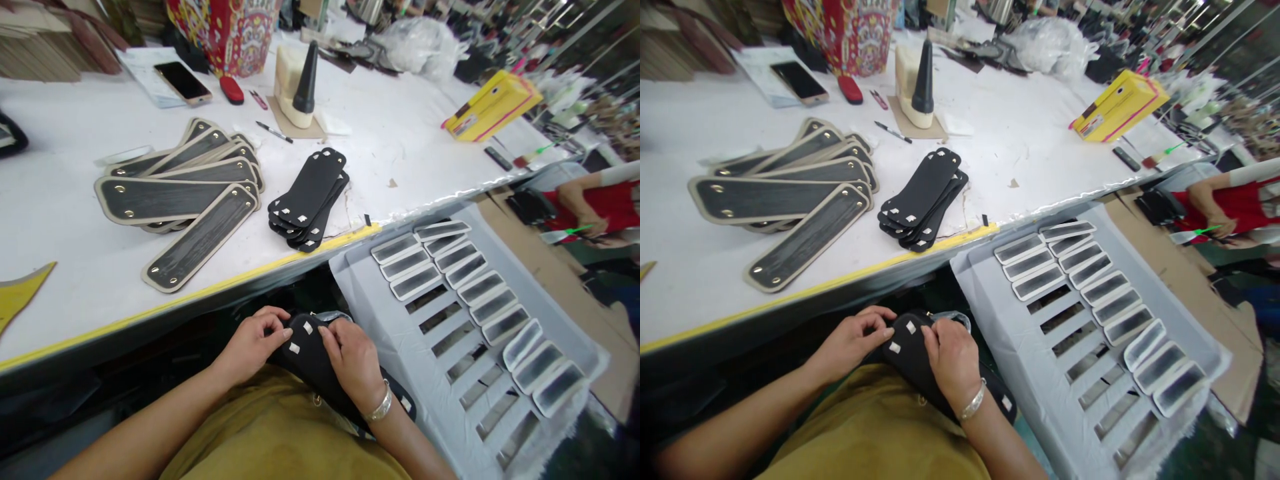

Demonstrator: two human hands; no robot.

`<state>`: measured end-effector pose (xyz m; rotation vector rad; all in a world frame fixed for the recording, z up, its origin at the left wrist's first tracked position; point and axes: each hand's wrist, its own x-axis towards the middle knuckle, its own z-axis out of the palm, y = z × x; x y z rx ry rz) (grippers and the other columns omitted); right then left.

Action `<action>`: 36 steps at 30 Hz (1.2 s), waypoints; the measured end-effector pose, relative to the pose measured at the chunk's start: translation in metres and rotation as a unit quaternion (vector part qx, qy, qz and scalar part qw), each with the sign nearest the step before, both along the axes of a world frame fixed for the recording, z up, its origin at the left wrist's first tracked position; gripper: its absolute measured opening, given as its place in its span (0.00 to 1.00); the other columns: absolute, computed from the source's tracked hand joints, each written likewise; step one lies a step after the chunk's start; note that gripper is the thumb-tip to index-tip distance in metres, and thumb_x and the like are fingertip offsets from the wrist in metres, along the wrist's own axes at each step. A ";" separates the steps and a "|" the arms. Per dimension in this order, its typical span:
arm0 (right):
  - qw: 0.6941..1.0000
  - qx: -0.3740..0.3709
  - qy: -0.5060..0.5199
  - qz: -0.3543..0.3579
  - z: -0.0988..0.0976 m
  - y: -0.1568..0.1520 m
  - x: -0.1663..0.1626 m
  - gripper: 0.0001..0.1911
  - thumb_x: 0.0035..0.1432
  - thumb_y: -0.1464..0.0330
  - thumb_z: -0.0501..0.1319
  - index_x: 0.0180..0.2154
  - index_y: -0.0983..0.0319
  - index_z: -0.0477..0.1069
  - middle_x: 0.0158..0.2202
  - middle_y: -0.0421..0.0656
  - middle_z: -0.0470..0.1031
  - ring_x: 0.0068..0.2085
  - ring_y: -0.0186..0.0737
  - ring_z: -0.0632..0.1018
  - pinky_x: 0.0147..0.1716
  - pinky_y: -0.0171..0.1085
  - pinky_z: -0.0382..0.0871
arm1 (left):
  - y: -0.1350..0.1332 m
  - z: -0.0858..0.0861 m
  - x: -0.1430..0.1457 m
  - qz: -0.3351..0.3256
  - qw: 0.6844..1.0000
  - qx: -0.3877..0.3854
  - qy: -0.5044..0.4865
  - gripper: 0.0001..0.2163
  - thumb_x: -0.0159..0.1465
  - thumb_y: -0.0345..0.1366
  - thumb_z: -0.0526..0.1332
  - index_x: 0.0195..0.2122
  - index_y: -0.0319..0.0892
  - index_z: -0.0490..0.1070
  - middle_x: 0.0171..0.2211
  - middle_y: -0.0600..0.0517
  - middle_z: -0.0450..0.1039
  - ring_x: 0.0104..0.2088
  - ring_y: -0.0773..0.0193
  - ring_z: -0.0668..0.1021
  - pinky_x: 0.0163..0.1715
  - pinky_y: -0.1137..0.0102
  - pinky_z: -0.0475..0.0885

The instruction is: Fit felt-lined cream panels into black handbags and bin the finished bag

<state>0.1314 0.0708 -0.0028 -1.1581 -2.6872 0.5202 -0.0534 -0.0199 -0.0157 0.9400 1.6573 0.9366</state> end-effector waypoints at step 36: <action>0.997 0.033 -0.061 -0.017 0.002 -0.005 -0.002 0.13 0.63 0.61 0.53 0.29 0.62 0.66 0.27 0.42 0.72 0.31 0.39 0.72 0.31 0.36 0.58 | 0.005 0.021 -0.003 -0.399 0.810 0.271 0.332 0.09 0.61 0.38 0.58 0.42 0.47 0.73 0.47 0.48 0.73 0.53 0.57 0.69 0.60 0.56 0.53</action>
